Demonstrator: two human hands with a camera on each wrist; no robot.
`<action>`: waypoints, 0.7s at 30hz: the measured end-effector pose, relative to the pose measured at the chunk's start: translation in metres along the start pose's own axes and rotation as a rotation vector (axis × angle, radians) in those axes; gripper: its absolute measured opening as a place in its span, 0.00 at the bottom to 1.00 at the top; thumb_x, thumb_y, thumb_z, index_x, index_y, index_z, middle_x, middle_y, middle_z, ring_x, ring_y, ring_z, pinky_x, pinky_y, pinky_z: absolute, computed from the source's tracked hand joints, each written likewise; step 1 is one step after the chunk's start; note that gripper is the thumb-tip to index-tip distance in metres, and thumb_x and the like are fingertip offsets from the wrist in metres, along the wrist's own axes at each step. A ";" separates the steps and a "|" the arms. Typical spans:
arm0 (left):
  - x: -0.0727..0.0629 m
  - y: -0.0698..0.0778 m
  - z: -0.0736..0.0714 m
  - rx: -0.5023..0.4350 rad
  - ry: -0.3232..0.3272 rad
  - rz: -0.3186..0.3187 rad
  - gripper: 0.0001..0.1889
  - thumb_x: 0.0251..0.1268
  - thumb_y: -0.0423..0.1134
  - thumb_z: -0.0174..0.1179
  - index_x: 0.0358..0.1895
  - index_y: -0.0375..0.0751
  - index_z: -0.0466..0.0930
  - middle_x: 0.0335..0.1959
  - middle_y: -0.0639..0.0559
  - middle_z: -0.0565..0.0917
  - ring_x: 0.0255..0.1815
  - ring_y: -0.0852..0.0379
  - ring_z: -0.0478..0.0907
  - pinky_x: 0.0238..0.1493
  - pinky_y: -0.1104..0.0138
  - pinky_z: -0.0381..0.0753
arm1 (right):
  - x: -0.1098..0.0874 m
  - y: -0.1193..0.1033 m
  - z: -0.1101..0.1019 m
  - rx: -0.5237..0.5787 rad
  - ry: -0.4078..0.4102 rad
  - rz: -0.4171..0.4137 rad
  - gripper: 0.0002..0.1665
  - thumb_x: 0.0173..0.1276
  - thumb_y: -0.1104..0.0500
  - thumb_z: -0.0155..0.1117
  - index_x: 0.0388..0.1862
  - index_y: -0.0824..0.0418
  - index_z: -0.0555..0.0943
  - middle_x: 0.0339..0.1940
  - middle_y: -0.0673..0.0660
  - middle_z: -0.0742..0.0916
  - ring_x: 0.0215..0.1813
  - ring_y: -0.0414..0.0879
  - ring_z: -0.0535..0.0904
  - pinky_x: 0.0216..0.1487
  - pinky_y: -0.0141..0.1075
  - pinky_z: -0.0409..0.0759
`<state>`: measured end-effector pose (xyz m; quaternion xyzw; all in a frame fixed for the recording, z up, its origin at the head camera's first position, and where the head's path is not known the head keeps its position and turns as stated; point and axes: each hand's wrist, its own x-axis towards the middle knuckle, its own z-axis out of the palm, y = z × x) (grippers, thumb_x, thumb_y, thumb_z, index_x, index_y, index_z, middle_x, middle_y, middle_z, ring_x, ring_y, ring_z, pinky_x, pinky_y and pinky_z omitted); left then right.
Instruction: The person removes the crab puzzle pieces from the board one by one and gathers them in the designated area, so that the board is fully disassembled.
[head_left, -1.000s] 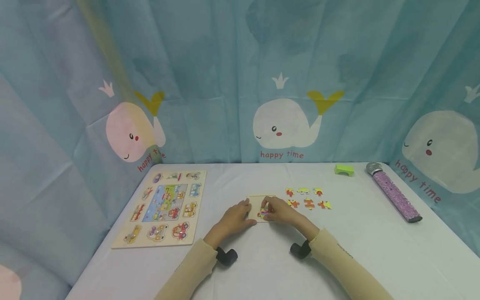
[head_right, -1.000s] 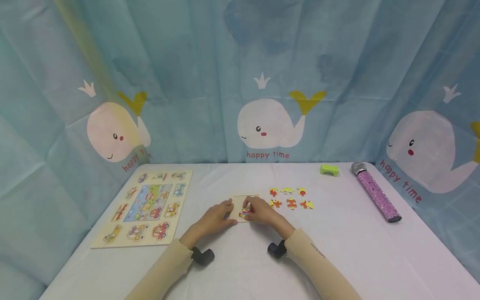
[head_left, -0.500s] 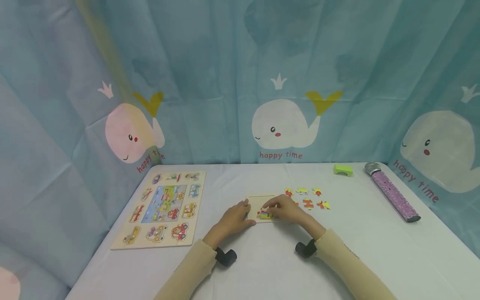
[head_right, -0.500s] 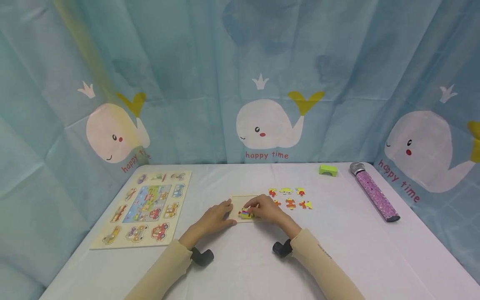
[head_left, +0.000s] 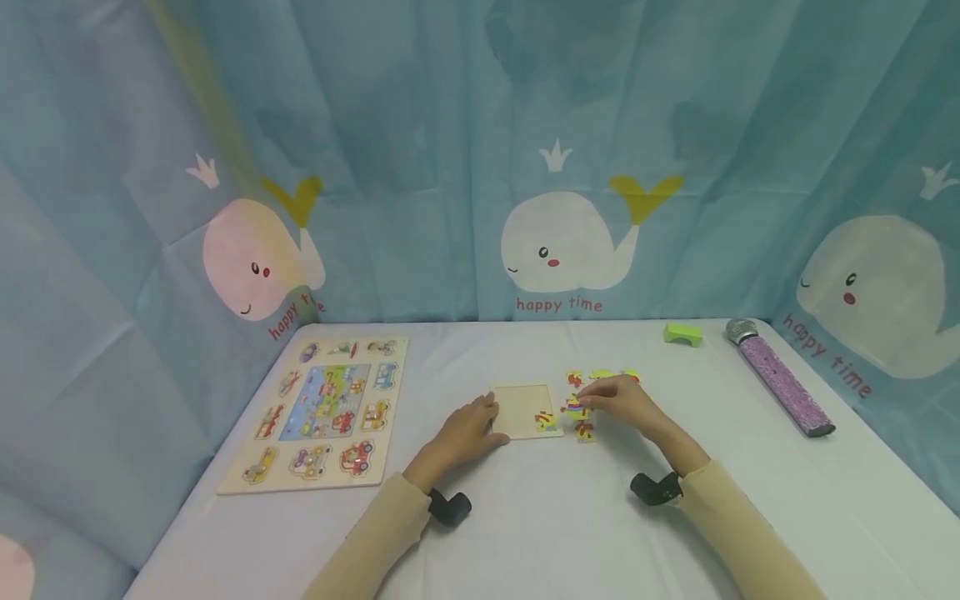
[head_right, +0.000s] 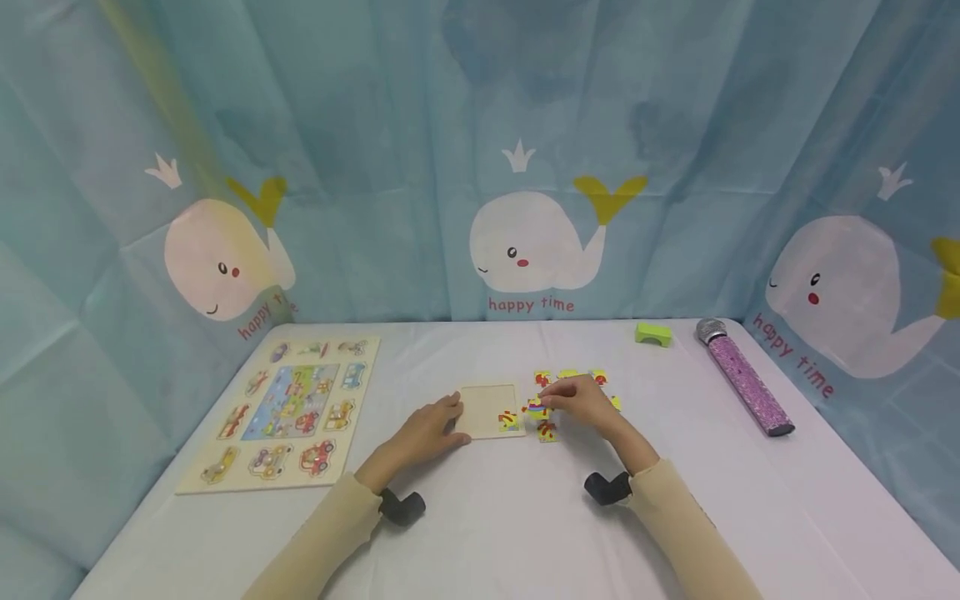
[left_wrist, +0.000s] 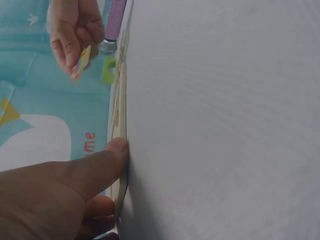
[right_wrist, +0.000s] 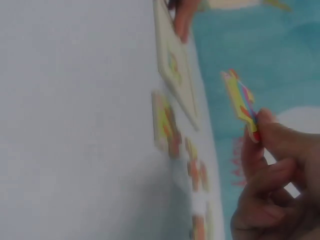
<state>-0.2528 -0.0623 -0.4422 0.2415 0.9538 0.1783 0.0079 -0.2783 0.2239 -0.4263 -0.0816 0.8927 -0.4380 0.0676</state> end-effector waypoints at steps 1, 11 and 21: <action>0.000 0.000 0.000 0.000 0.000 -0.003 0.33 0.58 0.53 0.60 0.60 0.32 0.70 0.67 0.37 0.65 0.67 0.42 0.64 0.63 0.52 0.66 | -0.002 0.003 -0.005 -0.016 0.010 0.017 0.14 0.58 0.49 0.66 0.39 0.55 0.85 0.41 0.52 0.87 0.43 0.42 0.77 0.42 0.35 0.76; -0.001 -0.001 -0.001 -0.006 -0.004 -0.004 0.33 0.58 0.52 0.60 0.60 0.31 0.69 0.67 0.37 0.65 0.67 0.41 0.63 0.63 0.51 0.66 | -0.022 0.039 -0.032 -0.087 0.011 0.165 0.20 0.57 0.45 0.67 0.39 0.58 0.86 0.44 0.56 0.86 0.43 0.42 0.76 0.39 0.33 0.72; 0.001 -0.003 0.003 -0.007 -0.004 -0.010 0.33 0.58 0.53 0.59 0.61 0.32 0.68 0.67 0.38 0.64 0.67 0.42 0.63 0.64 0.52 0.65 | -0.029 0.049 -0.031 -0.125 0.012 0.159 0.15 0.56 0.49 0.67 0.35 0.58 0.86 0.37 0.53 0.86 0.34 0.42 0.72 0.34 0.33 0.70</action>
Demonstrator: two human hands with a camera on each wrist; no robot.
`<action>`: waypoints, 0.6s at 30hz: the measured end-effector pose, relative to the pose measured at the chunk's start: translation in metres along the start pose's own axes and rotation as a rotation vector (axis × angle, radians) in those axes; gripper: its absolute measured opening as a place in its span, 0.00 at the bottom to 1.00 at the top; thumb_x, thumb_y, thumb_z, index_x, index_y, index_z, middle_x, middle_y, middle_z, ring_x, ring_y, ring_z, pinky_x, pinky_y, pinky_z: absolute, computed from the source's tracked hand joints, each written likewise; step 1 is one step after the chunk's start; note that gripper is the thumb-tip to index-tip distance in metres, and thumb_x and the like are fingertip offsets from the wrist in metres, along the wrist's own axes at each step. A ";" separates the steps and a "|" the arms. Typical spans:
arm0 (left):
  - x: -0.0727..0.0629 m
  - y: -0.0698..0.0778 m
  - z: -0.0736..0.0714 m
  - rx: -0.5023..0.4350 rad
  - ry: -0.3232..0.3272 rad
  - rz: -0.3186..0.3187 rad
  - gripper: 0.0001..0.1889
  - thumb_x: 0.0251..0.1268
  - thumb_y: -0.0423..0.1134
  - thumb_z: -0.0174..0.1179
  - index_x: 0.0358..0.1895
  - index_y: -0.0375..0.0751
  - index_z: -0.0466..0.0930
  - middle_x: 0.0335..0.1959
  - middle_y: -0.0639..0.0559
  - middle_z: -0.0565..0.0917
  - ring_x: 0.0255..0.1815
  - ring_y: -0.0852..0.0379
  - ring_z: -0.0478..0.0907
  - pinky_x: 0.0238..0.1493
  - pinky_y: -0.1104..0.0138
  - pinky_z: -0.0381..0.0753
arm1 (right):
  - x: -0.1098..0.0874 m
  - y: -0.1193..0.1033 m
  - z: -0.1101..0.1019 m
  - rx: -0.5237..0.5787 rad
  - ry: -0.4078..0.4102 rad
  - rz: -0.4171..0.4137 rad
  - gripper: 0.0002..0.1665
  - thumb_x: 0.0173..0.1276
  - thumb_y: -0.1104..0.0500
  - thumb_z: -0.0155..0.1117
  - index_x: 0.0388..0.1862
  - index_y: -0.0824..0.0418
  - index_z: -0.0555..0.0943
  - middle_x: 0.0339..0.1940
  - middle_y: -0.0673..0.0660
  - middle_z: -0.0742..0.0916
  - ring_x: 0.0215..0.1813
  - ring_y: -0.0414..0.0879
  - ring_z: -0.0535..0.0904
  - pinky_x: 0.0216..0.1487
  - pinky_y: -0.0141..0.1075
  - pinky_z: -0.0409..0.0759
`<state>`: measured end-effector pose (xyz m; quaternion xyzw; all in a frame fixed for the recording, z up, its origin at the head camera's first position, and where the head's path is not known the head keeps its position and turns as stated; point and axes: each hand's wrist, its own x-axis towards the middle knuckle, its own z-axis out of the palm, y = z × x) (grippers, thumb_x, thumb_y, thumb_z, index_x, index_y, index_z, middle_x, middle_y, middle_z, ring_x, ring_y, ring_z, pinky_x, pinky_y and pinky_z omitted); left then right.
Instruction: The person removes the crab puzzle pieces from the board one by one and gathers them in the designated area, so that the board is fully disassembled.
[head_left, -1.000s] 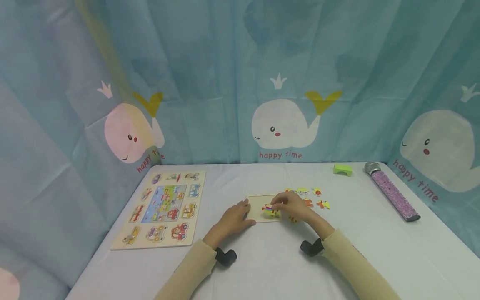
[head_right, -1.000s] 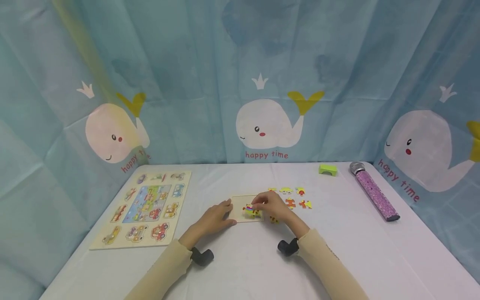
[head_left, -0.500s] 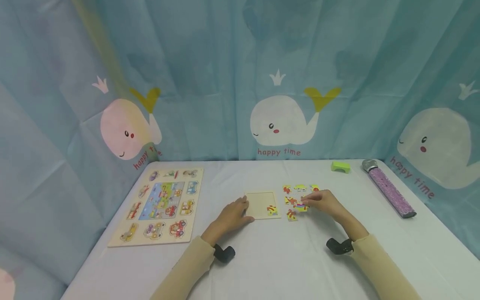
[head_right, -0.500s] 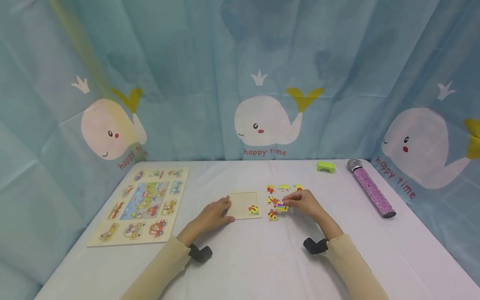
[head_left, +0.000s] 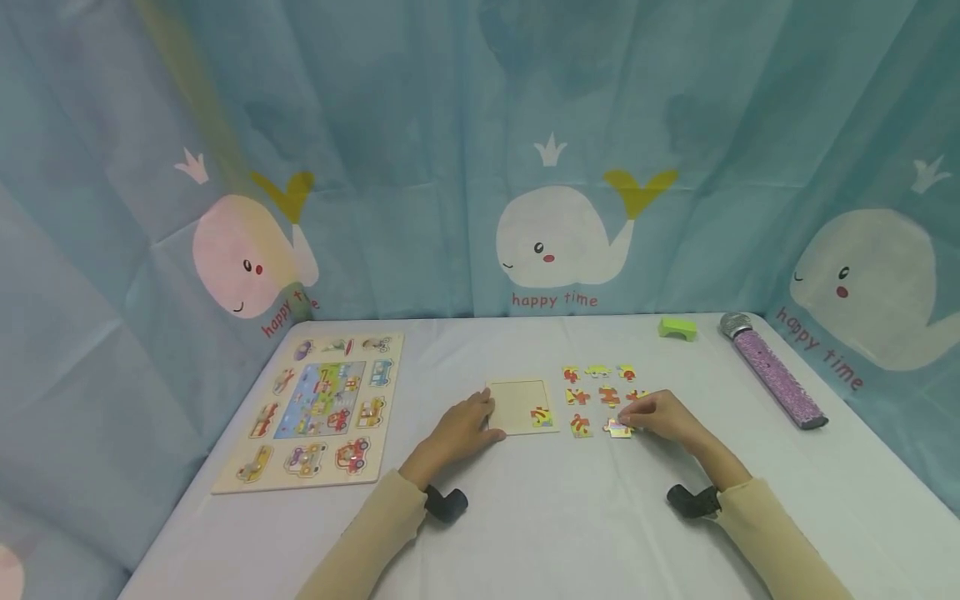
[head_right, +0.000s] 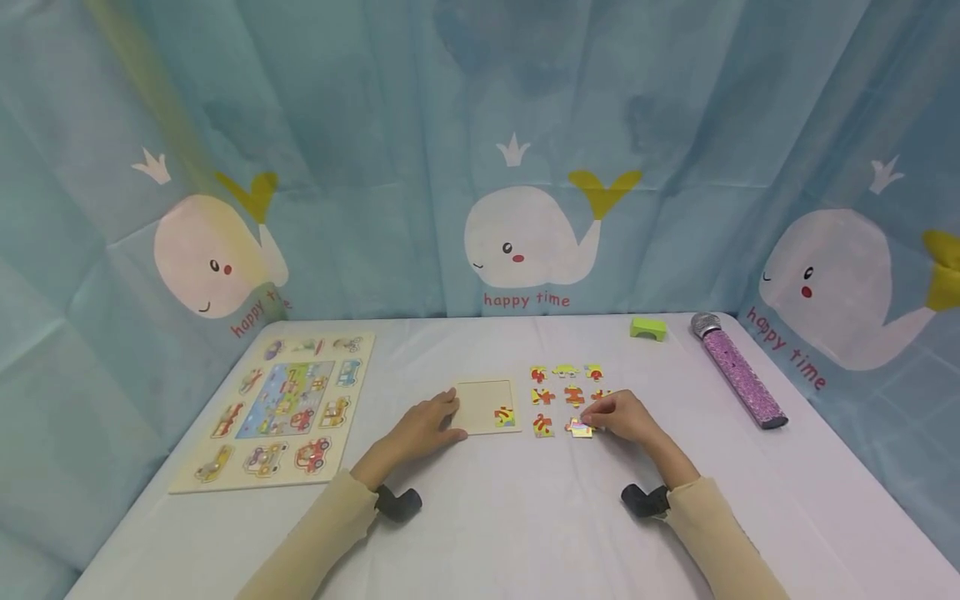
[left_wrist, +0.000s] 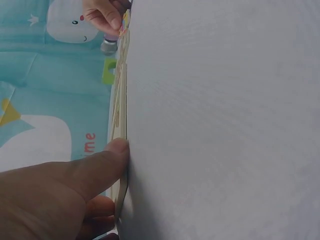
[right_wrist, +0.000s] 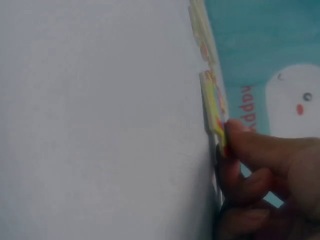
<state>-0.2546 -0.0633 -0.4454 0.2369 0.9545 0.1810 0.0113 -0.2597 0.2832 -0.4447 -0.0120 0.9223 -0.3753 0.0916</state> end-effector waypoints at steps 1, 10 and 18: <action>0.000 0.000 0.000 -0.001 0.000 -0.001 0.33 0.58 0.53 0.59 0.61 0.32 0.68 0.67 0.38 0.64 0.67 0.42 0.63 0.64 0.52 0.65 | 0.000 -0.001 0.001 -0.003 0.004 0.001 0.14 0.56 0.49 0.67 0.35 0.58 0.86 0.37 0.52 0.86 0.34 0.42 0.72 0.34 0.33 0.70; 0.000 -0.002 0.001 -0.003 0.003 0.003 0.33 0.59 0.53 0.59 0.61 0.32 0.68 0.67 0.38 0.64 0.67 0.42 0.63 0.63 0.52 0.65 | -0.002 -0.010 0.004 -0.050 0.055 -0.014 0.10 0.57 0.55 0.68 0.33 0.59 0.87 0.35 0.53 0.86 0.34 0.41 0.72 0.35 0.32 0.69; 0.001 -0.002 0.002 0.027 0.006 0.018 0.33 0.58 0.53 0.59 0.60 0.32 0.69 0.66 0.37 0.65 0.66 0.42 0.65 0.62 0.52 0.68 | 0.007 -0.034 0.016 -0.022 0.002 -0.163 0.08 0.58 0.58 0.66 0.34 0.61 0.85 0.28 0.52 0.85 0.26 0.40 0.72 0.26 0.31 0.72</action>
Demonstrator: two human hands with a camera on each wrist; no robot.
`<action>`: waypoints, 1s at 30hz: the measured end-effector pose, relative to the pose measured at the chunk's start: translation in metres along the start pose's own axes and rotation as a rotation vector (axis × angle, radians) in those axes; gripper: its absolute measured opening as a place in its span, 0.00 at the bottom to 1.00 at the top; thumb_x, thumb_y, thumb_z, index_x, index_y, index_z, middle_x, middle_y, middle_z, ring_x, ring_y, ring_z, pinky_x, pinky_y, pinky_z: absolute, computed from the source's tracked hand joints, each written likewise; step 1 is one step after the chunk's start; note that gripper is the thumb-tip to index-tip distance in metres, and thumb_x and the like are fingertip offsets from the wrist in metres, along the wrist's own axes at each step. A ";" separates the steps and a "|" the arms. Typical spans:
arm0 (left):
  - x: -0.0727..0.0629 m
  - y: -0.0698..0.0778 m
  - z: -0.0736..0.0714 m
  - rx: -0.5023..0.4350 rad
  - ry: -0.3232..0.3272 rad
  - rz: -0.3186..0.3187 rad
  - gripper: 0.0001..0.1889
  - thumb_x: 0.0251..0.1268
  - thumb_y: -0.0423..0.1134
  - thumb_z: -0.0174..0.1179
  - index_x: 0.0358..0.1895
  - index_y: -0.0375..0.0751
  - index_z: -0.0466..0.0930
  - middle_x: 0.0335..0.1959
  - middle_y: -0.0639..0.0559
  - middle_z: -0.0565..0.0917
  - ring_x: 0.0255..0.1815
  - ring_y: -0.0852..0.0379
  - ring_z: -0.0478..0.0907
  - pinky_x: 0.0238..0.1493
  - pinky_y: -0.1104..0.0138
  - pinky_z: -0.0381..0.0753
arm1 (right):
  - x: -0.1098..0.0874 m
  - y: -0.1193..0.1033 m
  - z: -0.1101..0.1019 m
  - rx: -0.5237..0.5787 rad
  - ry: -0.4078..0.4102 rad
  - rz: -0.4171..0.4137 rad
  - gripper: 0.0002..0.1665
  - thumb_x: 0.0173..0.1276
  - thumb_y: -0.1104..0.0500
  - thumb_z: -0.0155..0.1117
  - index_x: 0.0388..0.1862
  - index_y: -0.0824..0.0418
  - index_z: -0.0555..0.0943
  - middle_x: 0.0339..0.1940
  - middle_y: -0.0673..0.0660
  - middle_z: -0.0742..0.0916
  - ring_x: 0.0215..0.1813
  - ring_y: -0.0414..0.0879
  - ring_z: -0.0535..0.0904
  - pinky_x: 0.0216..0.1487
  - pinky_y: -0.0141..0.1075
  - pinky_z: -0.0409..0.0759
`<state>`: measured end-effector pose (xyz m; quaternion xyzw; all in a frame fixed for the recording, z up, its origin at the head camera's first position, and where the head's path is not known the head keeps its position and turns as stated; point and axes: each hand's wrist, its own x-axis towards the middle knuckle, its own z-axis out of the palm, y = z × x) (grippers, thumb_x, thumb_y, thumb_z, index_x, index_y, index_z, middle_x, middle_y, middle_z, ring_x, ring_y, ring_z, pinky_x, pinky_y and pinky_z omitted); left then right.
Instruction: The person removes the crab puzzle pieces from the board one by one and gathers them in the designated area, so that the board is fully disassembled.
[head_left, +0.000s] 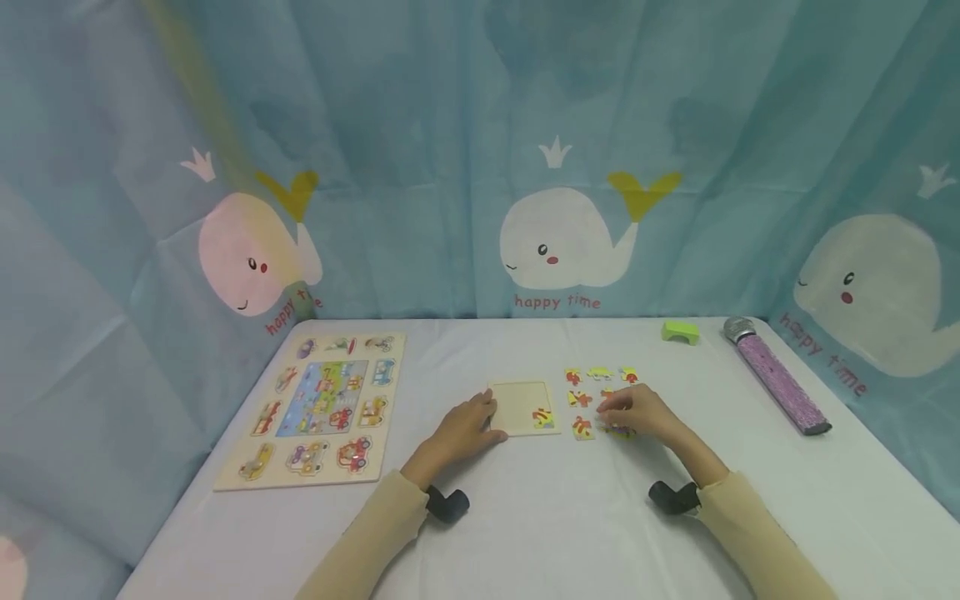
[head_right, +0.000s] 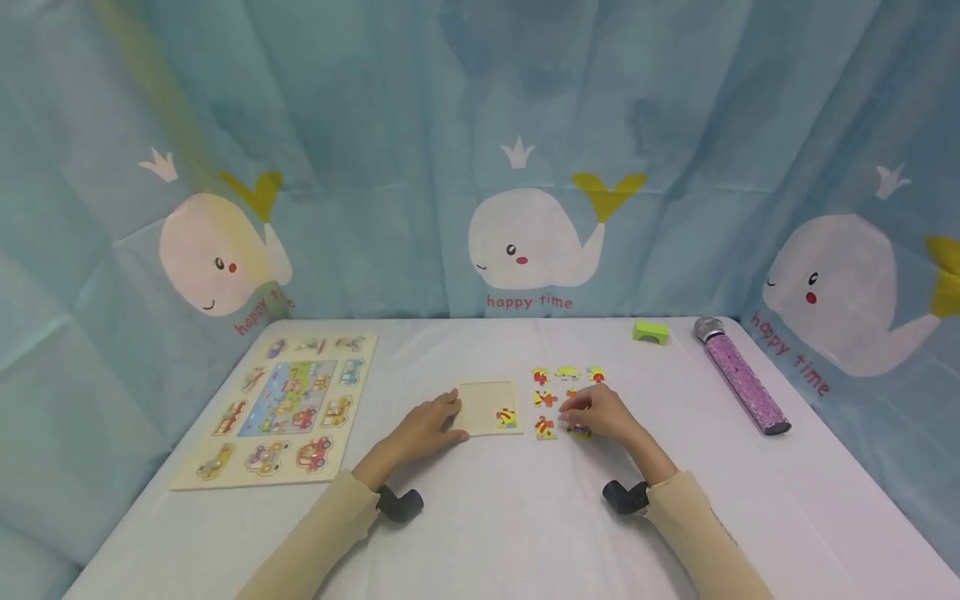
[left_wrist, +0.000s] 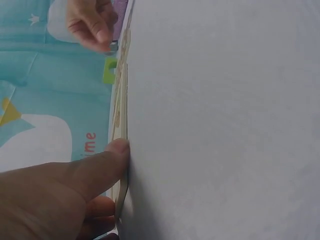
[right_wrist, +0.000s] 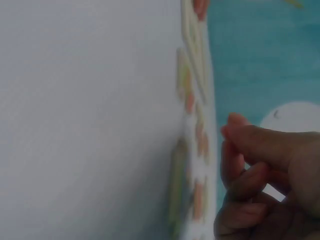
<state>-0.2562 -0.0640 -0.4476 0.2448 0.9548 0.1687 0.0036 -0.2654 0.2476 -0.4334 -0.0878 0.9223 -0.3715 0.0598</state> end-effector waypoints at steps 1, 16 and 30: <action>0.000 0.000 0.000 -0.002 -0.002 0.003 0.33 0.58 0.53 0.59 0.60 0.31 0.69 0.66 0.37 0.65 0.66 0.42 0.65 0.62 0.52 0.68 | 0.003 -0.005 0.003 -0.004 -0.010 -0.027 0.08 0.59 0.59 0.66 0.35 0.61 0.85 0.29 0.52 0.85 0.26 0.40 0.72 0.26 0.31 0.72; -0.002 0.007 0.003 -0.003 -0.031 -0.008 0.32 0.58 0.53 0.59 0.60 0.32 0.70 0.66 0.37 0.66 0.65 0.42 0.66 0.62 0.53 0.68 | 0.027 -0.054 0.052 -0.149 -0.136 -0.060 0.17 0.51 0.59 0.72 0.42 0.57 0.82 0.28 0.52 0.81 0.28 0.43 0.72 0.28 0.33 0.71; -0.001 0.004 -0.001 -0.007 -0.002 -0.013 0.32 0.58 0.52 0.60 0.60 0.33 0.70 0.66 0.38 0.66 0.65 0.42 0.66 0.62 0.53 0.68 | 0.034 -0.058 0.058 -0.153 -0.118 -0.044 0.15 0.50 0.60 0.73 0.38 0.54 0.81 0.26 0.52 0.79 0.28 0.44 0.72 0.26 0.33 0.70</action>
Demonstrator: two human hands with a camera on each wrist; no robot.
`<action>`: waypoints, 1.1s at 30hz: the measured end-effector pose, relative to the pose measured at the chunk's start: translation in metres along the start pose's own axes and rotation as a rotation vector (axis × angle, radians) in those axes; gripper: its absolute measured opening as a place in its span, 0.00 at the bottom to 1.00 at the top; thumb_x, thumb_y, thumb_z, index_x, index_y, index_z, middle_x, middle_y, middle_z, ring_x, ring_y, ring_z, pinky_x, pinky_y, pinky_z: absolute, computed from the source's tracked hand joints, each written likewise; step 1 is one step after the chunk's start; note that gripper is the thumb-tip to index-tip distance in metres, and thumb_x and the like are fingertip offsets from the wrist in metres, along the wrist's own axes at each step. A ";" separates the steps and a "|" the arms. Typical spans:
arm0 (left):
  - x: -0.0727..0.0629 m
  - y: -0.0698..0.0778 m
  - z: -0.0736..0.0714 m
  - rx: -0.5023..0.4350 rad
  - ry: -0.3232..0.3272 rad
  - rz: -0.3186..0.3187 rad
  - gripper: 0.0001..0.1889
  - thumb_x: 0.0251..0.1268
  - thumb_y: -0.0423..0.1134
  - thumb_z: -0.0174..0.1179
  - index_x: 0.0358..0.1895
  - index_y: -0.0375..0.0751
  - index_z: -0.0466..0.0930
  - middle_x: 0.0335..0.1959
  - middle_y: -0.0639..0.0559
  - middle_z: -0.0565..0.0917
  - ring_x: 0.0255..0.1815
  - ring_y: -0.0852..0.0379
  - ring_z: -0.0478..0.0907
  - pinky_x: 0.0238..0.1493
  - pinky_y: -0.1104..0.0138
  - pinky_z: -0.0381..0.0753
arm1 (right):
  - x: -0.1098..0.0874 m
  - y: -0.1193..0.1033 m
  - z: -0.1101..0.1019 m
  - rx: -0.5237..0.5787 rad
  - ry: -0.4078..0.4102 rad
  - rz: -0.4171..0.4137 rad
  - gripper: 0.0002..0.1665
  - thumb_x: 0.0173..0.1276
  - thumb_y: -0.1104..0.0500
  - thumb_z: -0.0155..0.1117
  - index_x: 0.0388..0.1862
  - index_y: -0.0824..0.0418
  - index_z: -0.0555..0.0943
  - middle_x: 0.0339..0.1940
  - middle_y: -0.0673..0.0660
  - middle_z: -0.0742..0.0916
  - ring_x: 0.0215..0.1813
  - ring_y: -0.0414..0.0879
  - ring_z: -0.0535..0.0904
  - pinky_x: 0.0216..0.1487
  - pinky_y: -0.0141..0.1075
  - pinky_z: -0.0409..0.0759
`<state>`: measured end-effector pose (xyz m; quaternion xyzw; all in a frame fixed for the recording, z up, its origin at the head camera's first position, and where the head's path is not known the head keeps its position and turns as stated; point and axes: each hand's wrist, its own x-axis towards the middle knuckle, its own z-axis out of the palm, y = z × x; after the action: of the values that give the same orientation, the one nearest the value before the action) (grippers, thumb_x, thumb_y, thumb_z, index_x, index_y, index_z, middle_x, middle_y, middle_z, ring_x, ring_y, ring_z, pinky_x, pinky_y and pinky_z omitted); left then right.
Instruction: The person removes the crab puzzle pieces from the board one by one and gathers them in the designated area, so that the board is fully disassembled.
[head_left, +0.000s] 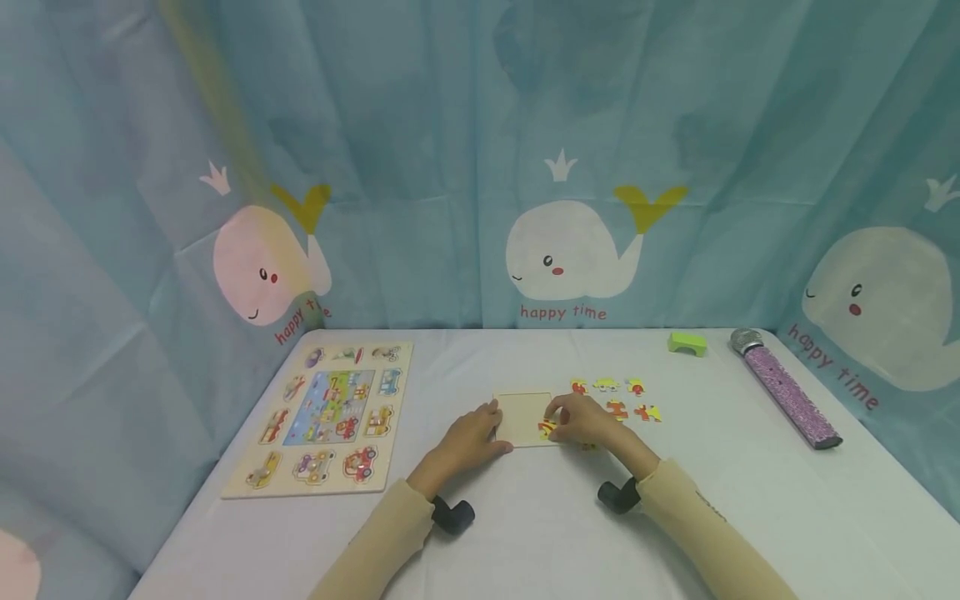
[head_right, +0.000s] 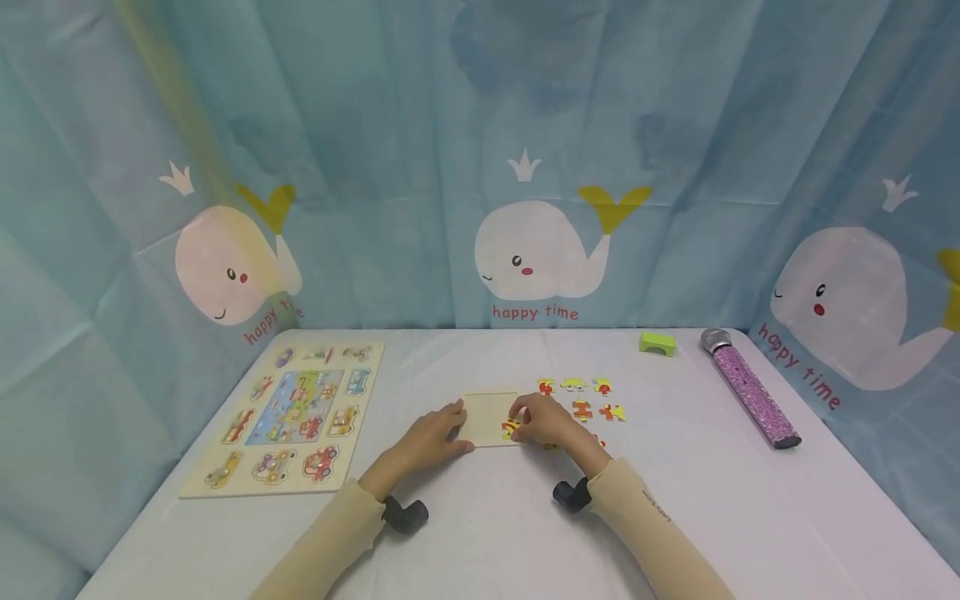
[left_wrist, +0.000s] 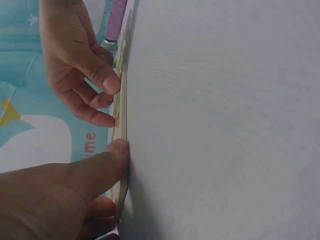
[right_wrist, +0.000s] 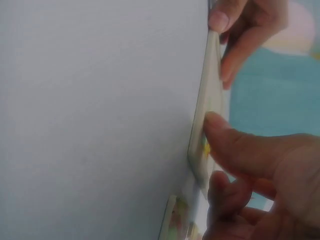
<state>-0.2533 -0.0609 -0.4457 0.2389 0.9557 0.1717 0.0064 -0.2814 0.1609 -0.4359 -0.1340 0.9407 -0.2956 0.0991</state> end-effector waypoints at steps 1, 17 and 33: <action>0.000 0.000 0.001 -0.001 -0.002 -0.002 0.32 0.58 0.52 0.60 0.60 0.33 0.70 0.66 0.38 0.66 0.65 0.42 0.66 0.62 0.53 0.68 | 0.000 0.000 0.000 0.003 -0.005 0.005 0.15 0.50 0.60 0.73 0.38 0.54 0.81 0.26 0.52 0.79 0.27 0.44 0.72 0.25 0.33 0.70; -0.003 -0.001 0.006 0.010 -0.017 -0.015 0.33 0.57 0.53 0.60 0.61 0.34 0.69 0.67 0.39 0.65 0.66 0.43 0.65 0.63 0.54 0.67 | -0.003 0.010 0.001 0.068 0.092 -0.187 0.07 0.54 0.65 0.66 0.31 0.57 0.79 0.26 0.49 0.81 0.27 0.41 0.72 0.28 0.32 0.71; 0.000 -0.001 -0.002 0.011 -0.015 -0.001 0.33 0.58 0.53 0.59 0.61 0.33 0.68 0.67 0.38 0.64 0.66 0.42 0.64 0.63 0.53 0.67 | -0.004 0.018 -0.014 0.214 0.116 -0.082 0.05 0.58 0.57 0.67 0.33 0.54 0.86 0.35 0.51 0.87 0.36 0.42 0.76 0.36 0.35 0.75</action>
<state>-0.2541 -0.0622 -0.4438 0.2398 0.9567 0.1647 0.0126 -0.2853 0.1838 -0.4343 -0.1438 0.9016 -0.4053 0.0459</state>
